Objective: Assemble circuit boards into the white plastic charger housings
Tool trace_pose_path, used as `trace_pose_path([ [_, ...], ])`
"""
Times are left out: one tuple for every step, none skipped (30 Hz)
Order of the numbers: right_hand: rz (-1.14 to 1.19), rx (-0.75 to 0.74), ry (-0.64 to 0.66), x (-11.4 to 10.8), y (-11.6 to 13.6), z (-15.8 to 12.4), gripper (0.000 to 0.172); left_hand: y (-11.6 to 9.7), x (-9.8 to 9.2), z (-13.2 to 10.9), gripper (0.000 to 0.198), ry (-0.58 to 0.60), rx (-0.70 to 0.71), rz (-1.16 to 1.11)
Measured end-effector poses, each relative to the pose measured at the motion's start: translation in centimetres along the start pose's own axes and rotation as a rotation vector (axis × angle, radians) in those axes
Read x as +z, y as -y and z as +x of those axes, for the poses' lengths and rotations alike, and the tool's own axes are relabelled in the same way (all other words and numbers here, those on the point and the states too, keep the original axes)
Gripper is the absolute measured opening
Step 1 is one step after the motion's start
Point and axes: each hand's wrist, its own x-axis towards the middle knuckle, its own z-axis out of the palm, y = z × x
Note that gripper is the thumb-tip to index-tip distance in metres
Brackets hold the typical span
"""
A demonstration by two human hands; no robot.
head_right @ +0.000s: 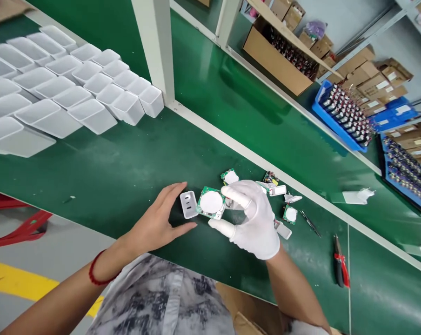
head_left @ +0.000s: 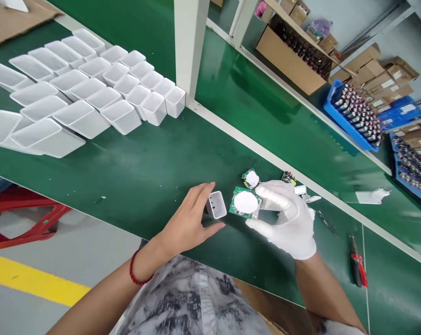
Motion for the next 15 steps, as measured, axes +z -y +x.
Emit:
trace_pose_path([
  [0.004,0.008,-0.004,0.1,-0.3,-0.1,0.059,0.0,-0.3,0.1,0.080,0.025,0.054,0.017],
  [0.010,0.010,-0.005,0.1,-0.5,-0.2,0.059,0.0,-0.6,0.3,0.075,0.050,0.109,0.022],
  [0.013,0.009,-0.003,0.2,-0.8,-0.3,0.060,0.0,-0.7,0.4,0.067,0.068,0.151,0.023],
  [0.010,0.013,0.000,0.3,-1.0,-0.4,0.061,0.0,-0.6,0.6,0.056,0.065,0.176,0.031],
  [-0.003,0.021,0.001,0.3,-1.1,-0.5,0.061,0.0,-0.4,0.6,0.044,0.038,0.182,0.054],
  [-0.025,0.032,-0.003,0.3,-1.2,-0.7,0.061,0.0,0.0,0.6,0.033,-0.013,0.167,0.093],
  [-0.053,0.041,-0.011,0.3,-1.2,-0.8,0.062,-0.1,0.5,0.4,0.026,-0.070,0.132,0.141],
  [-0.083,0.047,-0.017,0.2,-1.1,-0.8,0.063,-0.3,1.0,0.1,0.026,-0.118,0.090,0.191],
  [-0.108,0.044,-0.018,0.0,-1.0,-0.9,0.064,-0.5,1.4,-0.3,0.031,-0.155,0.059,0.229],
  [-0.128,0.034,-0.014,-0.2,-0.8,-0.9,0.066,-0.7,1.6,-0.7,0.040,-0.176,0.047,0.245],
  [-0.144,0.019,-0.005,-0.4,-0.7,-0.8,0.068,-0.9,1.5,-1.1,0.050,-0.180,0.044,0.236],
  [-0.157,-0.004,0.013,-0.6,-0.6,-0.7,0.070,-1.0,1.3,-1.3,0.058,-0.170,0.045,0.210],
  [-0.169,-0.030,0.035,-0.8,-0.5,-0.6,0.073,-1.0,0.8,-1.3,0.066,-0.150,0.046,0.177],
  [-0.182,-0.061,0.056,-1.0,-0.4,-0.4,0.075,-1.0,0.3,-1.2,0.073,-0.119,0.041,0.145],
  [-0.197,-0.093,0.079,-1.1,-0.3,-0.2,0.078,-0.9,-0.3,-0.7,0.079,-0.063,0.039,0.118],
])
